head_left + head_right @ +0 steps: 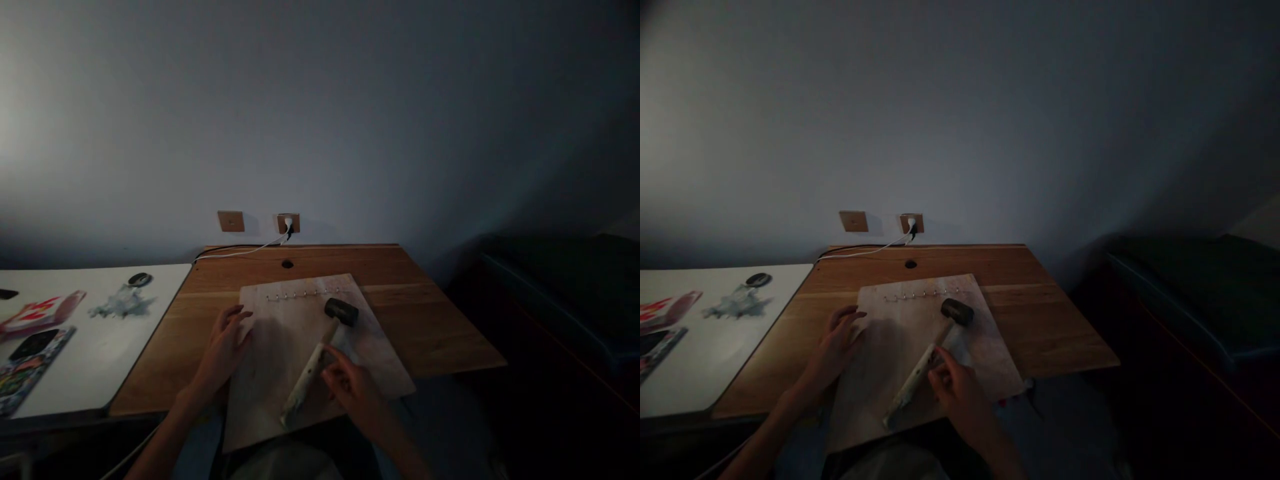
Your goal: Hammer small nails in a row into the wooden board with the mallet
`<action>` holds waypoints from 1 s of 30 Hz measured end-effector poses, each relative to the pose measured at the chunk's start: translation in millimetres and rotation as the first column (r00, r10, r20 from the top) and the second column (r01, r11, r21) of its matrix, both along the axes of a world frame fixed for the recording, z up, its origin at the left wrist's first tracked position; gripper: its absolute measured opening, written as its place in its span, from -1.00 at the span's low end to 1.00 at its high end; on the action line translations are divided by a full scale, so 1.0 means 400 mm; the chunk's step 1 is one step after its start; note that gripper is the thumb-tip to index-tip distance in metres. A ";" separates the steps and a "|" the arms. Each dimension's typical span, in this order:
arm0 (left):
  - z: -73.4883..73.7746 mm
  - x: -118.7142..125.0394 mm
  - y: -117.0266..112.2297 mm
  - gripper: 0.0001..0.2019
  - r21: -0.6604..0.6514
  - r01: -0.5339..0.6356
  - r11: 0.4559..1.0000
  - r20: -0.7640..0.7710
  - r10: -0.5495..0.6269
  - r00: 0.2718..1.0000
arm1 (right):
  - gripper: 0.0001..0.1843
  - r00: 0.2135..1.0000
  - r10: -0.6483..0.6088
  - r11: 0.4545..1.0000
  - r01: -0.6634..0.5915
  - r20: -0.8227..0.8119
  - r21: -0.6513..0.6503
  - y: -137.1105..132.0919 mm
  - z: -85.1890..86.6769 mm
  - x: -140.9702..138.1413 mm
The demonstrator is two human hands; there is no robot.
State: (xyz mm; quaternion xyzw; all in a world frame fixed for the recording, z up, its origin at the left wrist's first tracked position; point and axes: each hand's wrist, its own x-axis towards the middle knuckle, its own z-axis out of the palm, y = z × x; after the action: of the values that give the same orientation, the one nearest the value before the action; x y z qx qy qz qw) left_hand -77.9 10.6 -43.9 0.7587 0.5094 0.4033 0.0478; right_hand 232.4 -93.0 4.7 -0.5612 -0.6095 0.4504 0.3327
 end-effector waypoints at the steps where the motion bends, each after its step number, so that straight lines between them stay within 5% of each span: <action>1: -0.002 -0.012 -0.034 -0.70 -0.015 -0.006 1.000 -0.022 0.005 1.000 | -0.43 0.999 0.010 1.000 -0.011 0.031 0.029 -0.022 0.000 0.008; 6: -0.009 -0.080 -0.173 -0.67 -0.114 -0.033 0.993 -0.136 0.017 0.991 | -0.56 0.971 -0.141 0.970 0.097 0.192 0.221 -0.104 -0.034 0.080; 10: -0.008 -0.098 -0.253 -0.62 -0.106 0.007 0.994 -0.231 -0.032 0.972 | -0.62 0.856 -0.416 0.829 0.218 0.308 0.515 -0.122 -0.083 0.162; 13: -0.002 -0.087 -0.299 -0.44 -0.045 0.056 0.997 -0.319 -0.067 0.945 | -0.58 0.733 -0.530 0.739 0.154 0.426 0.655 -0.128 -0.116 0.214; 18: 0.015 -0.074 -0.340 -0.23 0.012 0.161 0.987 -0.512 -0.132 0.849 | -0.51 0.626 -0.569 0.739 0.104 0.534 0.665 -0.140 -0.147 0.258; 30: -0.019 -0.052 -0.367 -0.28 0.040 0.141 0.989 -0.532 -0.098 0.841 | -0.36 0.667 -0.616 0.740 0.305 0.420 0.600 -0.144 -0.152 0.259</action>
State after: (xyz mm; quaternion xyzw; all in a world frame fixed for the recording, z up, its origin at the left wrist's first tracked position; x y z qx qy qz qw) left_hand -98.9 -136.3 -51.3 0.8718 0.4384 0.1951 -0.0986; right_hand 336.1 -150.6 -56.1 -0.7113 -0.6042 -0.0184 0.3588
